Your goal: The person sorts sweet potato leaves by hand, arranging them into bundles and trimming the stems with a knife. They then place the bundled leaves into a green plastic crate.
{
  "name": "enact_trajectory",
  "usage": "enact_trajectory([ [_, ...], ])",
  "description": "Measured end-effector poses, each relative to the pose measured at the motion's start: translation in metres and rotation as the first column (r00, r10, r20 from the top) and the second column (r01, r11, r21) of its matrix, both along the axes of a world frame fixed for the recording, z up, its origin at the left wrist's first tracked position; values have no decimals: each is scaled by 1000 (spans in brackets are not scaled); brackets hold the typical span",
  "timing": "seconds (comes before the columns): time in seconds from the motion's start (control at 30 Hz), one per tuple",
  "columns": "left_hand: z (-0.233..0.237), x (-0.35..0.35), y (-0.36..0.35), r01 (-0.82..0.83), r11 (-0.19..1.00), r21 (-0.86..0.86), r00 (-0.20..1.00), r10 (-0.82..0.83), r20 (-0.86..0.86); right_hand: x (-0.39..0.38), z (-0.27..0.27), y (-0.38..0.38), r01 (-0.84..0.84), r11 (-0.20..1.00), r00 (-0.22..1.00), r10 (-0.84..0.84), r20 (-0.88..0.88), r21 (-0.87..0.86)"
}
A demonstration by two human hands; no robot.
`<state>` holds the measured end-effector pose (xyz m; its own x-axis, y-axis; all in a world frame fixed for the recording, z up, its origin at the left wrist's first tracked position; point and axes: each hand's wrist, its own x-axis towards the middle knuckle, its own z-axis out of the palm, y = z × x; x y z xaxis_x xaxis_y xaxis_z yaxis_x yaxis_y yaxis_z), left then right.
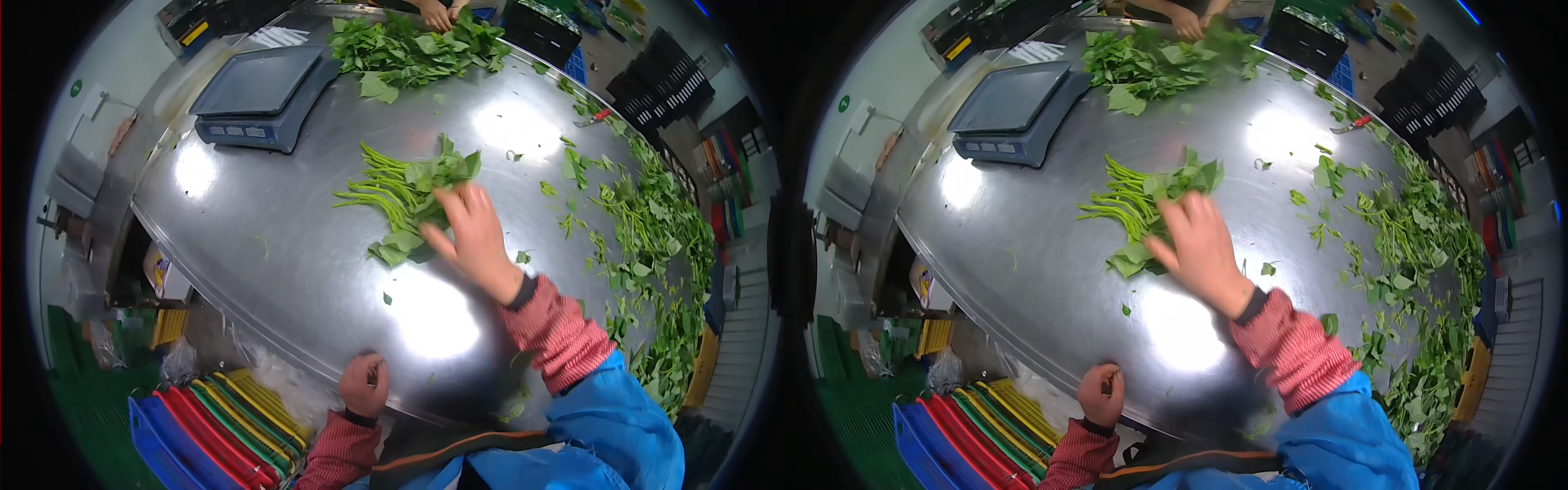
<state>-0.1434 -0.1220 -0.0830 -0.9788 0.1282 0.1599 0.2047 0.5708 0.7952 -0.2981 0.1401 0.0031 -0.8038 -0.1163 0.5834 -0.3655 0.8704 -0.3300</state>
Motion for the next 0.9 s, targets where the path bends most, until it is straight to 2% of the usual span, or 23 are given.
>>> enact_trajectory([
  [0.13,1,0,1,50,998,-49,999,-50,-5,114,-27,6,-51,998,960,55,274,-23],
  [0.2,-1,1,2,72,994,-81,997,-71,15,164,-39,8,-52,997,935,71,347,-64],
  [0.27,1,0,4,76,992,-105,997,-72,40,206,-39,9,-47,996,935,69,347,-72],
  [0.37,14,-3,15,56,974,-219,998,-62,-20,245,-33,16,-12,996,933,43,359,-90],
  [0.47,13,5,39,186,967,-174,982,-190,-7,290,-27,29,73,994,910,-32,414,-84],
  [0.5,14,8,54,298,939,-172,952,-306,-21,297,-26,33,69,994,904,-25,426,-87],
  [0.57,14,31,91,472,862,-184,874,-485,-31,317,-22,39,125,988,897,-74,436,-91],
  [0.67,8,68,147,626,718,-305,770,-632,94,345,-17,50,165,982,900,-111,421,-92],
  [0.7,13,75,166,697,663,-271,710,-690,140,356,-17,55,172,981,891,-117,438,-88],
  [0.8,14,90,193,789,612,-51,612,-791,-25,376,-17,69,195,977,871,-134,472,-84],
  [0.9,22,80,190,726,687,30,686,-720,-103,377,-7,80,185,978,866,-114,487,-100],
])
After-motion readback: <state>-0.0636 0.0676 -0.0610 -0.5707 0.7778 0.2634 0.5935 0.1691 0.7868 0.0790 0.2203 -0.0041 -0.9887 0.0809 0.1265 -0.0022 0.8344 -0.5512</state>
